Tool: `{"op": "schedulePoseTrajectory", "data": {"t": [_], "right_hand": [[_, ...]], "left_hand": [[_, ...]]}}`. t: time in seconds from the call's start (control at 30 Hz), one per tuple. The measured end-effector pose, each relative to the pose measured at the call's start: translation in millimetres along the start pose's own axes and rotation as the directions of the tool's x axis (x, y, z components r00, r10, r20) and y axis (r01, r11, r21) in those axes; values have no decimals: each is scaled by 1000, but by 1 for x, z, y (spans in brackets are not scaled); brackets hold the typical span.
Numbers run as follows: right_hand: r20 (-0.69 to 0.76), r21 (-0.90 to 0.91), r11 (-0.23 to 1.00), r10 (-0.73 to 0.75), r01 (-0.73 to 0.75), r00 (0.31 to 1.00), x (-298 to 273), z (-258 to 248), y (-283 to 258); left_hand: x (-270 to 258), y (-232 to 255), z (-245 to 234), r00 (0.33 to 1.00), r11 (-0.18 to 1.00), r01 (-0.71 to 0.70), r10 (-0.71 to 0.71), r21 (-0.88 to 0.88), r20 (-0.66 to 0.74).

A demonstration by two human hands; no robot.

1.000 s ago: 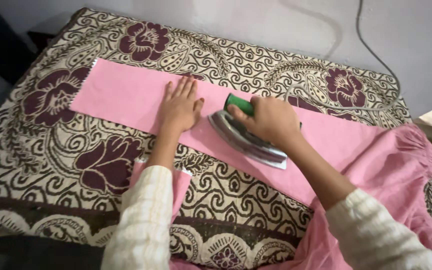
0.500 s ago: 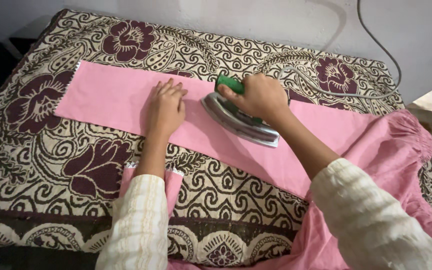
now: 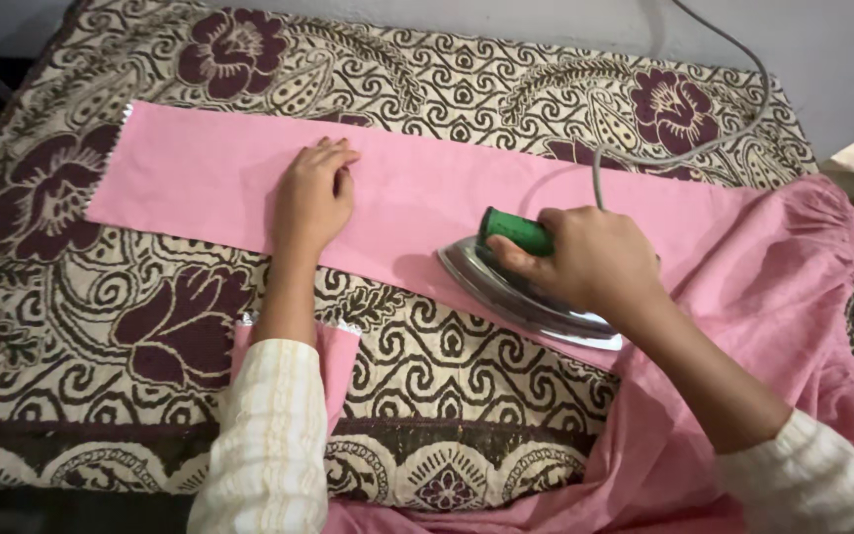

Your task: The person irons a pink garment on a patterned ironing board. They use a green electric iron to smooth the fabric, repeatedly adjusting the garment's position and folding it to access different sections. The person works methodically across the surface of the clothing item.

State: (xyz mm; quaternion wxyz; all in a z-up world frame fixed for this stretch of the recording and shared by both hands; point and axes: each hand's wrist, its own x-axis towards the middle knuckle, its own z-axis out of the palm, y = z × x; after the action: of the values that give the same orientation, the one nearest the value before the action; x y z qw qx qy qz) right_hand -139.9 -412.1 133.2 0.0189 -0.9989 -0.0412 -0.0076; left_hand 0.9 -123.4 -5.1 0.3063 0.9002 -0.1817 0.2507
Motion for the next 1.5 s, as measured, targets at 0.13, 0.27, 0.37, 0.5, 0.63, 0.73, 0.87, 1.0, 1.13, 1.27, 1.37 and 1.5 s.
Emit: {"op": "schedulePoseTrajectory", "data": {"t": [0.13,0.27,0.37,0.5,0.63,0.73,0.87,1.0,1.13,1.27,1.37,1.5], "right_hand": [[-24,-33,999,19,-20,1000,-19,2,16],[-30,-70,995,72,-74,997,-29,2,28],[-9,-87,989,122,-123,992,-31,1,37],[104,-103,967,242,-232,965,-19,2,53],[-70,-68,971,226,-231,972,1,6,76],[-127,-73,972,212,-222,969,24,13,97],[-100,-98,977,179,-189,979,57,15,131],[-136,-135,989,43,-62,990,60,20,165],[-104,-147,988,34,-49,994,49,26,186],[-124,-174,984,4,-25,992,41,28,207],[-92,-199,977,58,-76,994,44,30,225],[-104,-202,975,68,-88,992,60,32,259]], "left_hand": [[-1,0,-1,1000,1000,16,-15,-24,5],[0,-2,0,1000,1000,-17,17,-11,4],[0,-3,0,1000,1000,-25,25,-10,8],[-1,-4,0,1000,1000,-23,23,-8,12],[2,-4,0,999,999,-32,32,-8,-5],[0,-3,-1,999,999,-35,35,-18,-12],[0,0,-3,999,999,-34,34,-33,-10],[-1,8,-10,1000,1000,-1,1,-24,26],[2,8,-11,999,1000,-5,5,-24,34],[-1,3,-10,1000,1000,-19,19,-14,25],[-2,-1,-6,1000,998,-26,27,-50,6],[2,-3,-5,999,998,-38,38,-46,-1]]}}
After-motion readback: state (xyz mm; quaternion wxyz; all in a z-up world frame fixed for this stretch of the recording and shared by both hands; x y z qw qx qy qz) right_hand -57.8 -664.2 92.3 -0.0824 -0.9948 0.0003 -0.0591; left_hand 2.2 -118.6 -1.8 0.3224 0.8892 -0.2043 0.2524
